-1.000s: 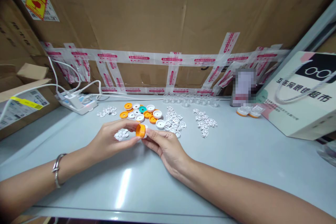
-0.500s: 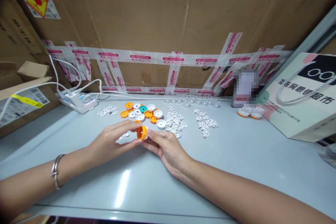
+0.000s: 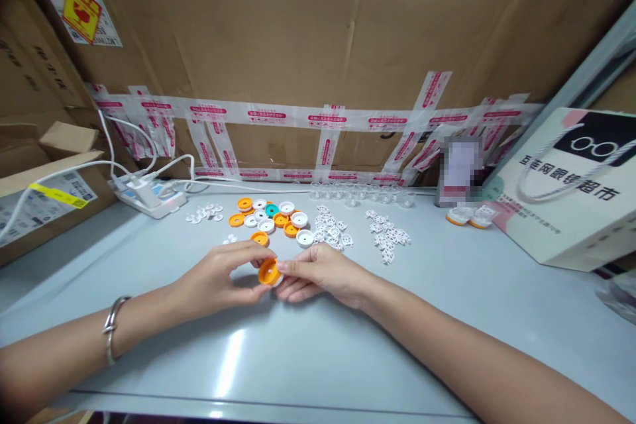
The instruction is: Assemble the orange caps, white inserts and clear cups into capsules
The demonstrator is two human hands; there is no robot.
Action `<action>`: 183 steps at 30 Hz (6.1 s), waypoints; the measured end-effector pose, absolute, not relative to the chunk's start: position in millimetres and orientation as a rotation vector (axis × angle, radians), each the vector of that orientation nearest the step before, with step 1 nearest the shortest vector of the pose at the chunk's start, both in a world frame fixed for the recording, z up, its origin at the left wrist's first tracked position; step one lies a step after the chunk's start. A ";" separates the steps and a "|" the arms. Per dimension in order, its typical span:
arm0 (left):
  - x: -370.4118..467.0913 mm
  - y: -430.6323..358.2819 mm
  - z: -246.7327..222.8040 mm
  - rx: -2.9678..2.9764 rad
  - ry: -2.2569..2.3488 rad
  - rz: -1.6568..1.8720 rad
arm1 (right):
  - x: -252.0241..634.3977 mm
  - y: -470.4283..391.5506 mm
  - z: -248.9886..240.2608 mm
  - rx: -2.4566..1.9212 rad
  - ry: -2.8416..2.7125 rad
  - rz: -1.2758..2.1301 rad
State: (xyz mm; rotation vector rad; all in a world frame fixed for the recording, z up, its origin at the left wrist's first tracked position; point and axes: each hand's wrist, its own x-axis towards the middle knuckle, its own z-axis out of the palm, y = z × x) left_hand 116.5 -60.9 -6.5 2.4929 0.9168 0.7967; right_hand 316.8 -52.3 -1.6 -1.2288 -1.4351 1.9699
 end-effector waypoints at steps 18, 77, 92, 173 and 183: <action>115.3 -62.4 -18.9 2.603 0.964 0.679 | 453.0 33.1 19.0 -1.772 -2.453 0.510; 129.0 -59.9 -1.6 1.383 0.872 1.248 | 395.0 22.3 -7.1 -1.552 -1.868 0.958; 129.5 -58.4 34.9 2.031 0.940 1.343 | 345.5 -19.4 43.2 -1.132 -1.587 1.161; 143.5 -48.8 8.1 1.305 0.975 1.050 | 386.4 8.2 6.7 -1.275 -2.338 0.732; 142.3 -48.2 8.2 1.312 0.953 1.047 | 387.3 10.1 8.7 -1.230 -2.320 0.697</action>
